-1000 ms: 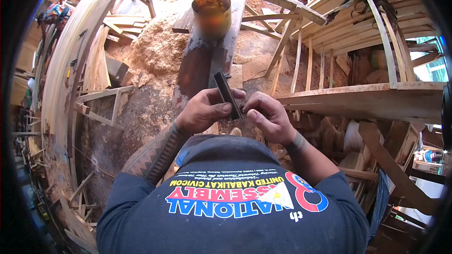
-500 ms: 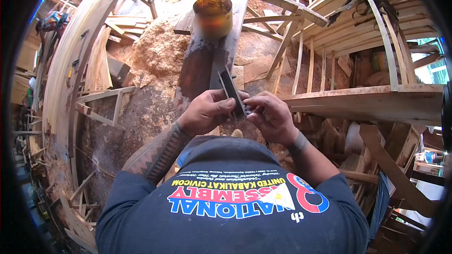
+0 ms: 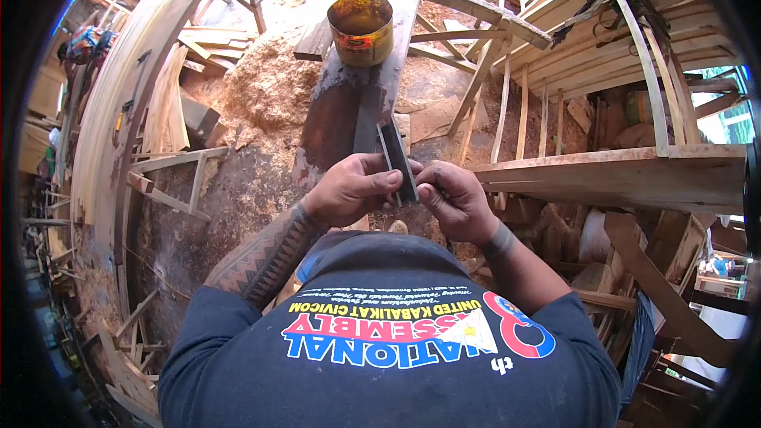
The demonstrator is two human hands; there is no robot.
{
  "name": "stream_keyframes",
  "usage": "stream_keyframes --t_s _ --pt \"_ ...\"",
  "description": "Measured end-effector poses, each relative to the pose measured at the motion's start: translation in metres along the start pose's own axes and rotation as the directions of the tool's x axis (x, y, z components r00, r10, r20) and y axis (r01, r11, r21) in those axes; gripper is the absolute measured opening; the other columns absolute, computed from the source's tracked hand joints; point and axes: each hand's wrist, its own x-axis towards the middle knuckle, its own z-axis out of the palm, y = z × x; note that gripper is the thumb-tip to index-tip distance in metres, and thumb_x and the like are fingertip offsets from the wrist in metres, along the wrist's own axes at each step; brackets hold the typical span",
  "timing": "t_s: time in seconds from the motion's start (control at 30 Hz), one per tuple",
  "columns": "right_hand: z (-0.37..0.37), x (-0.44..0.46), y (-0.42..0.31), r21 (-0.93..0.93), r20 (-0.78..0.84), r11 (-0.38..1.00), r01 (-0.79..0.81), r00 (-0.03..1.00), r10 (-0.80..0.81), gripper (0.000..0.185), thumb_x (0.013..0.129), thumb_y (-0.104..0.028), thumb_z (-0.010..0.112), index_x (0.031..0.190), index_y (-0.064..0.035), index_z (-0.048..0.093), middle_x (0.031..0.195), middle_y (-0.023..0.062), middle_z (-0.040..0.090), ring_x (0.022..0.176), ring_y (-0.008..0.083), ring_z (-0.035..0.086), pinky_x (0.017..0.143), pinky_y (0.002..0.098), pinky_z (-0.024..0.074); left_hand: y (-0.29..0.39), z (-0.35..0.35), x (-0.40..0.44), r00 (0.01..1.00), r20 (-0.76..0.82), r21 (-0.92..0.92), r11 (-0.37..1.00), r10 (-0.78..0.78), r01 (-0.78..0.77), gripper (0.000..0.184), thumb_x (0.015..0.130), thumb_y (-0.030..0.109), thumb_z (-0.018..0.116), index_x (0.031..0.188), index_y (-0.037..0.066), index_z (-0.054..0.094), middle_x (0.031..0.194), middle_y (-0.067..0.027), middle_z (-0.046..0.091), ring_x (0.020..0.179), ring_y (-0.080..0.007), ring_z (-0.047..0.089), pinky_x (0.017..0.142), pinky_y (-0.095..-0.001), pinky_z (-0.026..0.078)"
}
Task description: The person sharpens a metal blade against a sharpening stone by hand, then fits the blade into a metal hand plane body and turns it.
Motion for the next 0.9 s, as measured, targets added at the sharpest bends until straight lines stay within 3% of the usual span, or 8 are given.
stream_keyframes --t_s 0.07,0.17,0.27,0.4,0.57,0.9 --pt "0.003 0.002 -0.003 0.065 -0.018 0.997 -0.032 0.999 0.033 0.015 0.109 -0.011 0.071 0.102 0.0017 0.069 0.087 0.0123 0.066 0.088 0.0222 0.07 0.088 0.0375 0.0565 0.0 -0.008 0.0 1.0 0.016 0.027 1.0 0.012 -0.012 0.053 0.106 0.028 0.08 0.147 -0.003 0.065 0.12 -0.0077 0.077 0.098 -0.0129 0.072 0.082 -0.0291 0.056" --pt "-0.001 0.002 -0.003 0.089 0.046 0.971 -0.222 0.975 0.218 0.02 0.112 -0.016 0.069 0.102 0.0015 0.068 0.087 0.006 0.064 0.091 0.0149 0.065 0.089 0.035 0.0551 0.001 -0.004 0.0 0.999 -0.008 0.074 0.996 0.048 -0.047 0.056 0.104 0.025 0.082 0.148 -0.005 0.064 0.125 -0.0099 0.077 0.107 -0.0159 0.074 0.09 -0.0318 0.059" --pt "0.005 -0.002 -0.001 0.327 0.079 0.892 -0.312 0.95 0.303 0.024 0.114 -0.019 0.066 0.101 0.001 0.067 0.089 0.0005 0.062 0.091 0.0093 0.058 0.084 0.0325 0.0523 0.004 -0.001 -0.001 0.999 -0.025 0.094 0.995 0.045 -0.043 0.056 0.104 0.024 0.083 0.148 -0.005 0.063 0.128 -0.0103 0.076 0.111 -0.017 0.075 0.098 -0.0338 0.06" --pt "0.009 -0.005 0.008 0.3 0.068 0.909 -0.289 0.957 0.282 0.025 0.116 -0.02 0.064 0.1 -0.0008 0.065 0.091 -0.0029 0.06 0.09 0.0058 0.051 0.079 0.029 0.0488 0.007 -0.002 -0.002 0.999 -0.024 0.131 0.991 0.022 -0.019 0.059 0.103 0.027 0.084 0.148 -0.005 0.063 0.129 -0.0098 0.075 0.113 -0.0171 0.075 0.1 -0.0342 0.06" --pt "0.01 -0.005 0.011 0.288 0.036 0.911 -0.294 0.955 0.296 0.024 0.117 -0.02 0.063 0.1 -0.0022 0.064 0.092 -0.0036 0.06 0.088 0.0059 0.05 0.077 0.0275 0.0471 0.004 0.001 0.0 0.998 -0.025 0.021 0.998 0.066 -0.065 0.061 0.102 0.028 0.086 0.148 -0.005 0.063 0.126 -0.0087 0.075 0.111 -0.0163 0.075 0.099 -0.034 0.061" --pt "0.012 -0.002 0.014 0.154 0.036 0.969 -0.195 0.981 0.192 0.025 0.114 -0.017 0.065 0.099 0.003 0.066 0.092 0.0087 0.067 0.09 0.012 0.059 0.08 0.033 0.0525 -0.005 0.014 0.004 0.986 -0.116 0.083 0.991 0.117 -0.108 0.054 0.095 0.015 0.09 0.139 -0.005 0.067 0.124 -0.0103 0.076 0.111 -0.0195 0.076 0.1 -0.0355 0.063"
